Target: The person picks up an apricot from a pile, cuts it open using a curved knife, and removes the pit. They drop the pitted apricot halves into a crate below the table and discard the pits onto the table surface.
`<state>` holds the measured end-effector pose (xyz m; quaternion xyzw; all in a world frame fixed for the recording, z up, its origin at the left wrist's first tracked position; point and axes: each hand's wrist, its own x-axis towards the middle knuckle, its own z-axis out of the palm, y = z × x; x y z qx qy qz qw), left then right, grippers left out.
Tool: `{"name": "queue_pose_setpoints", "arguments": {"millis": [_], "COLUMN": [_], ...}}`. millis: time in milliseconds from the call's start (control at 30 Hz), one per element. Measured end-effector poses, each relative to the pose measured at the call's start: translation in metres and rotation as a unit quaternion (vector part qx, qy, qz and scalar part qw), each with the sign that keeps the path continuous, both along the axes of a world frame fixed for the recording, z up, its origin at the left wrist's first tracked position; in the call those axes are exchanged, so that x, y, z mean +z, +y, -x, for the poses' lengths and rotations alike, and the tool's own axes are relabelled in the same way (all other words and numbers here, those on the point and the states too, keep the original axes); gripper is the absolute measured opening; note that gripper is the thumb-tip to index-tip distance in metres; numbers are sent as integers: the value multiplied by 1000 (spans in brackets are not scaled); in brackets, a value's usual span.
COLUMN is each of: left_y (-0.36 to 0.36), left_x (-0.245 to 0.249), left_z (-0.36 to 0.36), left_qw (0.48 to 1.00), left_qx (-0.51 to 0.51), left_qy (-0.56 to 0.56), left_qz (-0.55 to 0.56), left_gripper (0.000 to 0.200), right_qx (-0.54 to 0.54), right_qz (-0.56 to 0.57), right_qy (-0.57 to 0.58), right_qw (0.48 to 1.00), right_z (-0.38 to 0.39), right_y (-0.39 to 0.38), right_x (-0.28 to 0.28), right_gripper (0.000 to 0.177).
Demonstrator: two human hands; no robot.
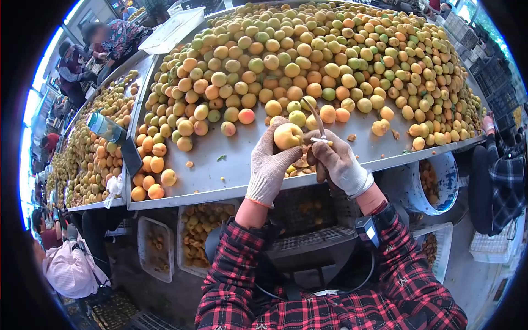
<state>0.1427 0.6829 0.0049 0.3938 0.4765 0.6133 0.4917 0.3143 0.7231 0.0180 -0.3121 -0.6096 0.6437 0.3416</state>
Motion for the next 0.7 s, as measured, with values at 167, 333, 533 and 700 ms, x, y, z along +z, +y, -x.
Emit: {"name": "queue_pose_setpoints", "arguments": {"millis": [167, 333, 533, 700], "left_y": [0, 0, -8, -12], "left_x": [1, -8, -2, -12], "left_z": [-6, -10, -10, -16], "left_qw": [1000, 999, 991, 997], "left_qx": [-19, -37, 2, 15], "left_qy": [3, -2, 132, 71], "left_qz": [2, 19, 11, 26], "left_gripper": [58, 60, 49, 40], "right_qx": [-33, -33, 17, 0], "right_qz": [-22, 35, 70, 71], "right_qy": [-10, 27, -21, -35], "right_qw": [999, 998, 997, 997], "right_z": [-2, 3, -1, 5], "right_y": [5, 6, 4, 1], "right_x": [1, 1, 9, -1], "right_gripper": [35, 36, 40, 40]}}
